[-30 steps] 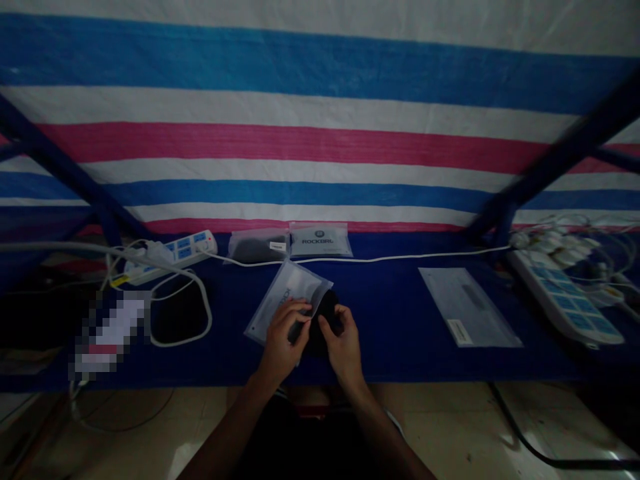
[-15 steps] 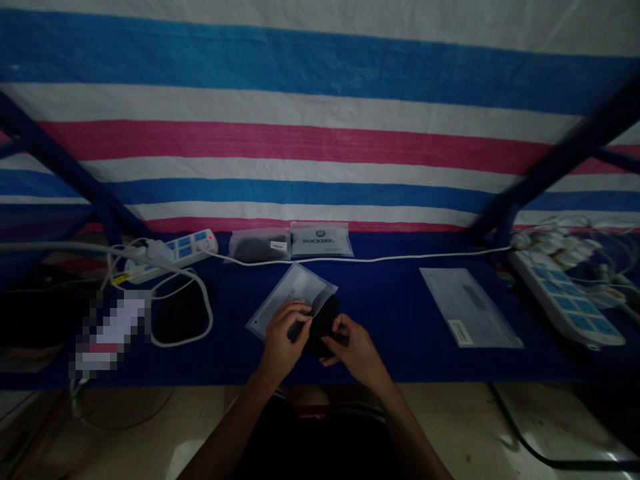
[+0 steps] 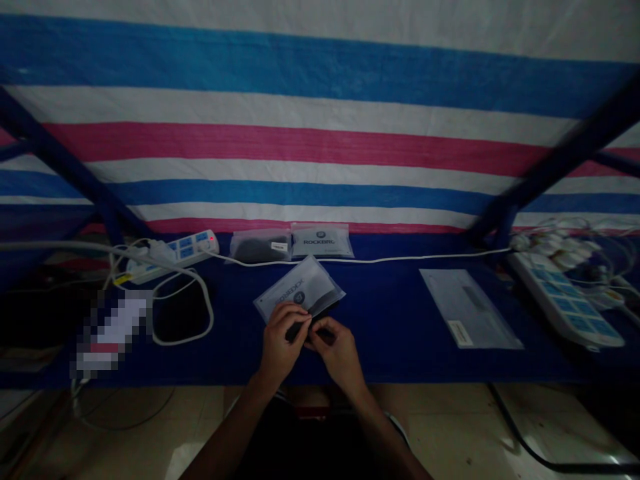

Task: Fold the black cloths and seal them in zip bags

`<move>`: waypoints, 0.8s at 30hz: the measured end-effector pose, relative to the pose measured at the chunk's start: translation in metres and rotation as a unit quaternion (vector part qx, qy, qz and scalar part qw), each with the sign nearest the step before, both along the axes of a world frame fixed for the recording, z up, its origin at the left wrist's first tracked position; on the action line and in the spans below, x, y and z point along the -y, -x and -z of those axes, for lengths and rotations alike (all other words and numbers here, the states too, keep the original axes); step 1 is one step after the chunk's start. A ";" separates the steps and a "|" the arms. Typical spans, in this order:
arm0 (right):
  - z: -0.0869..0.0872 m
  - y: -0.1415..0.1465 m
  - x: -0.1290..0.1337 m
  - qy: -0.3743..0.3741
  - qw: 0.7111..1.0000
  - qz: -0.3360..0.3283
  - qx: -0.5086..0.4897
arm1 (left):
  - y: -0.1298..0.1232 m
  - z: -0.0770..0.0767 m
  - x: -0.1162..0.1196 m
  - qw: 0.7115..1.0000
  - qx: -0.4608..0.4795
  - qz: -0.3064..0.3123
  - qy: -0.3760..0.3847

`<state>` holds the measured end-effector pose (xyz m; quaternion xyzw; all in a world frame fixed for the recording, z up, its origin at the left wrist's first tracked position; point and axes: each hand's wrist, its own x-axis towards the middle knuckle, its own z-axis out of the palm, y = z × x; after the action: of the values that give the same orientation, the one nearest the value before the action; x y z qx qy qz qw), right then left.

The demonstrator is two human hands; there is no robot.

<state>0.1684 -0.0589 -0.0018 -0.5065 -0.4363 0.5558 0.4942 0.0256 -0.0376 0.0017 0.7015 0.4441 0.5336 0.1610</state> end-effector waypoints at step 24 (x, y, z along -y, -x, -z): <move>-0.002 -0.096 -0.018 -0.282 0.853 -0.078 0.433 | 0.008 -0.002 0.003 0.983 -0.154 0.095 0.025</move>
<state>0.2639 -0.0408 0.0002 -0.4988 -0.7824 0.1701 0.3319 0.0172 -0.0408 0.0039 0.8098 0.4083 0.3905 0.1581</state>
